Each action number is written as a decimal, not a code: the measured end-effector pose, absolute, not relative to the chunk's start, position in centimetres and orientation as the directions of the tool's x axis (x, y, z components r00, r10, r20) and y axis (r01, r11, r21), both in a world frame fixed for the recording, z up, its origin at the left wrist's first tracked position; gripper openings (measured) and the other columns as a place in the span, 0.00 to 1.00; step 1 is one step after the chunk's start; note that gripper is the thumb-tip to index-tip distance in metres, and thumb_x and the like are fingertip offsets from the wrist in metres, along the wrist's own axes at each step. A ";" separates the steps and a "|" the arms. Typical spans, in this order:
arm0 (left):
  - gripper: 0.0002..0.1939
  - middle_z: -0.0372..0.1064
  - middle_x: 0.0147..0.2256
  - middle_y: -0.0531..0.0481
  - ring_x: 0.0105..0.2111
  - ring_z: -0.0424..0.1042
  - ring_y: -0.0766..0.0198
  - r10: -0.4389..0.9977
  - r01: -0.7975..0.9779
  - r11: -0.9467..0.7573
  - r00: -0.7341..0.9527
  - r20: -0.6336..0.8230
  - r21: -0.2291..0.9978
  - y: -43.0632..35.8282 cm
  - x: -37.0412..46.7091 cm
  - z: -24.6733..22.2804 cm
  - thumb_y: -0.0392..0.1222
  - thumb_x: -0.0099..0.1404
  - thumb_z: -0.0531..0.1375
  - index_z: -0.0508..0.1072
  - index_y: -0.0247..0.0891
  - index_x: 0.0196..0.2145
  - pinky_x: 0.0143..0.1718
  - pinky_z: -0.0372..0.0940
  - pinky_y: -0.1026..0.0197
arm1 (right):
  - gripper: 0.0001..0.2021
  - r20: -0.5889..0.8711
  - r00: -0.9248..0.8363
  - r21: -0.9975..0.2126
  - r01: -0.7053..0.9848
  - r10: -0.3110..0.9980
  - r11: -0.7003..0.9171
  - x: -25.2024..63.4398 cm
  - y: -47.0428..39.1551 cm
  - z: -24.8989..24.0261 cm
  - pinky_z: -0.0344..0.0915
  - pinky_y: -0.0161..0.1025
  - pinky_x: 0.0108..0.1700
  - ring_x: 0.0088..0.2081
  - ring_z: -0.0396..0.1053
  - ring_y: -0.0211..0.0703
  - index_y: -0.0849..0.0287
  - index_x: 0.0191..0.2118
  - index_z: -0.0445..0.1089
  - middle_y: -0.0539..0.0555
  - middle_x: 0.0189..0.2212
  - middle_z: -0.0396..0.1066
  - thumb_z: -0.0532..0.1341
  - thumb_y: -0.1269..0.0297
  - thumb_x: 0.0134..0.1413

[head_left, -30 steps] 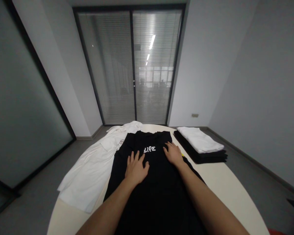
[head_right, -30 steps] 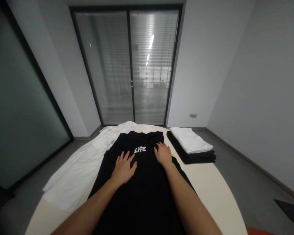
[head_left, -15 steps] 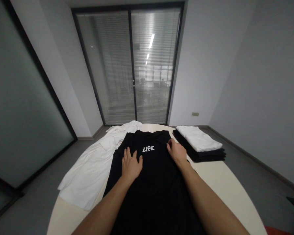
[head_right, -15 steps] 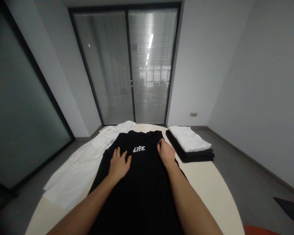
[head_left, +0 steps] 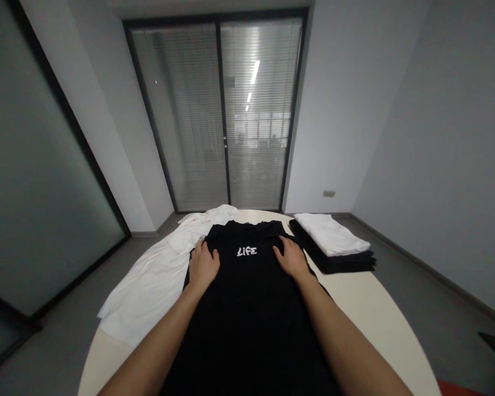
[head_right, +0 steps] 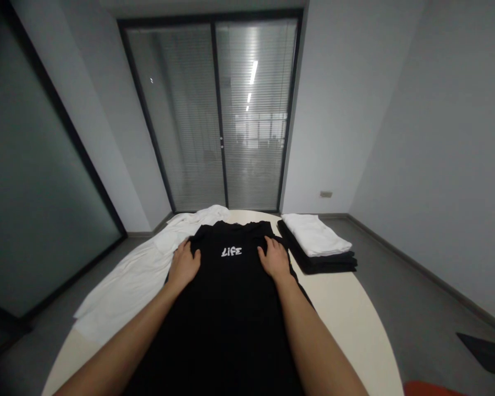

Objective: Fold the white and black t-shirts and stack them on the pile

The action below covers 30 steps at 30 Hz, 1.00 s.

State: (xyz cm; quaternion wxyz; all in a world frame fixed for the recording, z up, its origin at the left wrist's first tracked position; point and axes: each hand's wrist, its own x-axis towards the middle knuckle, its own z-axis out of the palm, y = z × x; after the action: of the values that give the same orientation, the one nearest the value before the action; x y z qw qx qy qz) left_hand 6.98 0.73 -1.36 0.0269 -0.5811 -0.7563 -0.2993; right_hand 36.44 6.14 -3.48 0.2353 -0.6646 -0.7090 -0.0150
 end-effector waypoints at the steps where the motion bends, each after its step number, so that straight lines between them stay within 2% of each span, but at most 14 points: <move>1: 0.28 0.57 0.65 0.34 0.63 0.62 0.47 0.843 0.873 0.175 -0.372 0.388 0.456 1.3 6.0 -0.8 0.44 0.70 0.52 0.64 0.27 0.63 0.62 0.60 0.51 | 0.28 0.350 0.023 -0.286 0.955 0.936 0.084 36.5 6.2 -3.7 0.55 0.48 0.63 0.62 0.61 0.56 0.61 0.67 0.58 0.64 0.64 0.62 0.52 0.54 0.68; 4: 0.29 0.57 0.64 0.29 0.64 0.60 0.46 0.790 0.816 0.280 -0.495 0.362 0.506 3.0 2.6 1.0 0.42 0.69 0.50 0.61 0.22 0.64 0.63 0.58 0.52 | 0.31 0.316 0.101 -0.280 0.960 0.943 -0.009 36.6 6.5 -4.1 0.49 0.54 0.66 0.66 0.55 0.62 0.62 0.69 0.54 0.65 0.68 0.56 0.53 0.52 0.67; 7: 0.31 0.60 0.61 0.26 0.62 0.61 0.40 0.739 0.749 0.387 -0.601 0.305 0.538 3.9 0.1 2.1 0.42 0.66 0.53 0.61 0.22 0.63 0.61 0.61 0.45 | 0.32 0.302 0.119 -0.291 0.956 0.946 -0.027 36.6 6.4 -4.1 0.44 0.59 0.67 0.68 0.49 0.64 0.63 0.69 0.53 0.65 0.68 0.54 0.54 0.50 0.65; 9: 0.33 0.56 0.64 0.24 0.63 0.60 0.36 0.707 0.717 0.435 -0.646 0.287 0.545 3.8 -0.2 2.4 0.44 0.65 0.55 0.60 0.23 0.64 0.60 0.61 0.40 | 0.31 0.309 0.102 -0.289 0.957 0.946 -0.009 36.5 6.2 -3.9 0.45 0.58 0.67 0.69 0.48 0.63 0.63 0.66 0.58 0.65 0.68 0.54 0.55 0.50 0.65; 11: 0.35 0.47 0.68 0.26 0.65 0.54 0.35 0.691 0.720 0.441 -0.653 0.309 0.536 3.2 0.8 2.2 0.45 0.64 0.56 0.58 0.25 0.65 0.61 0.58 0.38 | 0.27 0.315 0.094 -0.277 0.961 0.944 -0.004 36.4 6.0 -3.5 0.48 0.57 0.65 0.67 0.51 0.63 0.62 0.61 0.65 0.65 0.66 0.57 0.56 0.50 0.64; 13: 0.35 0.43 0.70 0.32 0.67 0.51 0.38 0.718 0.787 0.388 -0.584 0.379 0.479 2.3 2.8 1.7 0.45 0.65 0.56 0.57 0.30 0.66 0.62 0.56 0.41 | 0.23 0.319 0.088 -0.261 0.965 0.944 -0.002 36.4 5.8 -3.1 0.54 0.56 0.62 0.63 0.56 0.62 0.60 0.56 0.71 0.64 0.62 0.62 0.57 0.51 0.63; 15: 0.33 0.50 0.68 0.33 0.64 0.56 0.41 0.797 0.902 0.273 -0.407 0.447 0.334 1.2 5.3 0.7 0.44 0.67 0.54 0.58 0.31 0.66 0.61 0.58 0.43 | 0.22 0.314 0.075 -0.247 0.969 0.946 0.005 36.4 5.5 -2.8 0.58 0.54 0.58 0.58 0.61 0.60 0.59 0.54 0.74 0.65 0.58 0.66 0.56 0.51 0.64; 17: 0.30 0.62 0.62 0.33 0.58 0.65 0.44 0.916 0.965 0.123 -0.200 0.347 0.230 0.0 7.7 -0.5 0.47 0.70 0.52 0.60 0.30 0.66 0.57 0.61 0.46 | 0.24 0.300 0.058 -0.242 0.970 0.952 0.017 36.4 5.4 -2.8 0.59 0.53 0.57 0.57 0.63 0.60 0.58 0.56 0.73 0.64 0.57 0.68 0.55 0.48 0.65; 19: 0.30 0.65 0.60 0.34 0.58 0.65 0.44 0.956 0.981 0.047 -0.098 0.277 0.187 -0.9 9.3 -1.8 0.52 0.72 0.49 0.61 0.30 0.65 0.59 0.60 0.45 | 0.28 0.280 0.033 -0.244 0.969 0.959 0.038 36.5 5.3 -2.9 0.58 0.53 0.59 0.60 0.61 0.60 0.58 0.60 0.71 0.64 0.59 0.66 0.53 0.45 0.65; 23: 0.32 0.57 0.67 0.39 0.67 0.54 0.42 0.971 0.982 0.012 -0.056 0.234 0.187 -1.3 9.7 -3.3 0.56 0.75 0.44 0.59 0.35 0.68 0.66 0.49 0.41 | 0.35 0.214 -0.060 -0.227 0.968 0.975 0.109 37.0 4.9 -3.3 0.51 0.52 0.65 0.66 0.55 0.60 0.64 0.65 0.64 0.65 0.66 0.58 0.52 0.41 0.64; 26: 0.32 0.53 0.69 0.42 0.69 0.50 0.44 0.986 0.978 -0.013 -0.022 0.165 0.207 -0.8 8.6 -3.3 0.56 0.76 0.41 0.58 0.36 0.68 0.67 0.46 0.41 | 0.37 0.167 -0.114 -0.231 0.961 0.979 0.151 37.6 4.6 -3.5 0.47 0.50 0.68 0.69 0.50 0.57 0.66 0.67 0.59 0.67 0.69 0.53 0.51 0.41 0.64; 30: 0.31 0.50 0.70 0.43 0.69 0.48 0.43 0.987 0.981 -0.029 -0.002 0.158 0.191 -0.4 8.1 -3.3 0.54 0.74 0.45 0.61 0.37 0.67 0.68 0.44 0.40 | 0.36 0.149 -0.128 -0.241 0.957 0.981 0.162 37.9 4.4 -3.5 0.45 0.49 0.69 0.70 0.49 0.55 0.65 0.68 0.59 0.65 0.70 0.52 0.51 0.43 0.66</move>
State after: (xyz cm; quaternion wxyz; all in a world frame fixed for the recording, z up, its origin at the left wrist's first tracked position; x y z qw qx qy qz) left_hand 8.08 -0.38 -3.29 -0.0127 -0.7064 -0.6967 -0.1243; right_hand 37.93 4.35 -3.53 0.1366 -0.6460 -0.7497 0.0433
